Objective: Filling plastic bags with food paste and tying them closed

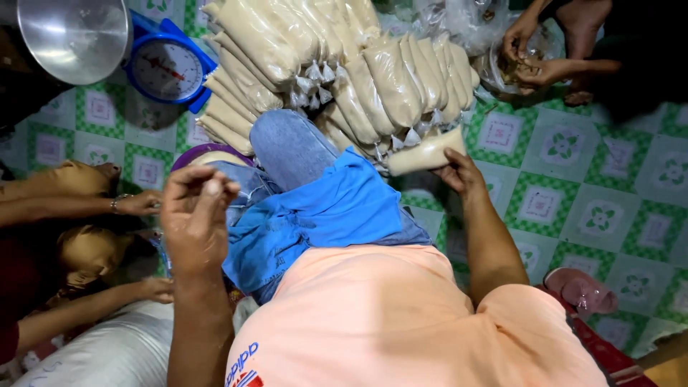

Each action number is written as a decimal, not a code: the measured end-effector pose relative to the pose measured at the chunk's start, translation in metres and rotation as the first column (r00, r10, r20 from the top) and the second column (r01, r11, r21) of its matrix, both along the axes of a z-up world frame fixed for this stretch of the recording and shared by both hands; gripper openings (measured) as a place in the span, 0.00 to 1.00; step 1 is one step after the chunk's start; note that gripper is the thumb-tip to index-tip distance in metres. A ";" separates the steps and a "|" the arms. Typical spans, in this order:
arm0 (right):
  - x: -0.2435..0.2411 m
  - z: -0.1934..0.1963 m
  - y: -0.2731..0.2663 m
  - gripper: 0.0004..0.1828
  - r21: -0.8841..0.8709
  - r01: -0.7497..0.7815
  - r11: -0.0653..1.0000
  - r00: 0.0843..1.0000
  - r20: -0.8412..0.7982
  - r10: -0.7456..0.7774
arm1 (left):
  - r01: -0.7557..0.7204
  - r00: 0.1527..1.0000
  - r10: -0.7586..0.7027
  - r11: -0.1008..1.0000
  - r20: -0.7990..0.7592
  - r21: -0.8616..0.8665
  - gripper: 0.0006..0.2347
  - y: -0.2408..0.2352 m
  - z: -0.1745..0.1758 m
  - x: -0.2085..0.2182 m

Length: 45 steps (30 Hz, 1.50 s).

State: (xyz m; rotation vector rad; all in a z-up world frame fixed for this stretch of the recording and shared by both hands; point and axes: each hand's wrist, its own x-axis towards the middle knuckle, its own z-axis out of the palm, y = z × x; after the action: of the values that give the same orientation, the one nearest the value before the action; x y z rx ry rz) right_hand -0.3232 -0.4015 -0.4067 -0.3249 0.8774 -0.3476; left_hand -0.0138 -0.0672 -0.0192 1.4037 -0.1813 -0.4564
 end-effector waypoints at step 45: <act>0.042 -0.018 -0.025 0.20 -0.692 -0.691 0.207 0.659 -0.721 -0.212 | -0.504 0.809 0.386 0.844 0.444 0.183 0.09 0.124 -0.023 0.032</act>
State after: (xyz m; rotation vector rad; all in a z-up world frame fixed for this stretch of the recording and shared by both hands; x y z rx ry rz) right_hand -0.2808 -0.4262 -0.4248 -1.9777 1.2440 -0.3973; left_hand 0.0180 0.0565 -0.0418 1.7633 -0.0963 0.2157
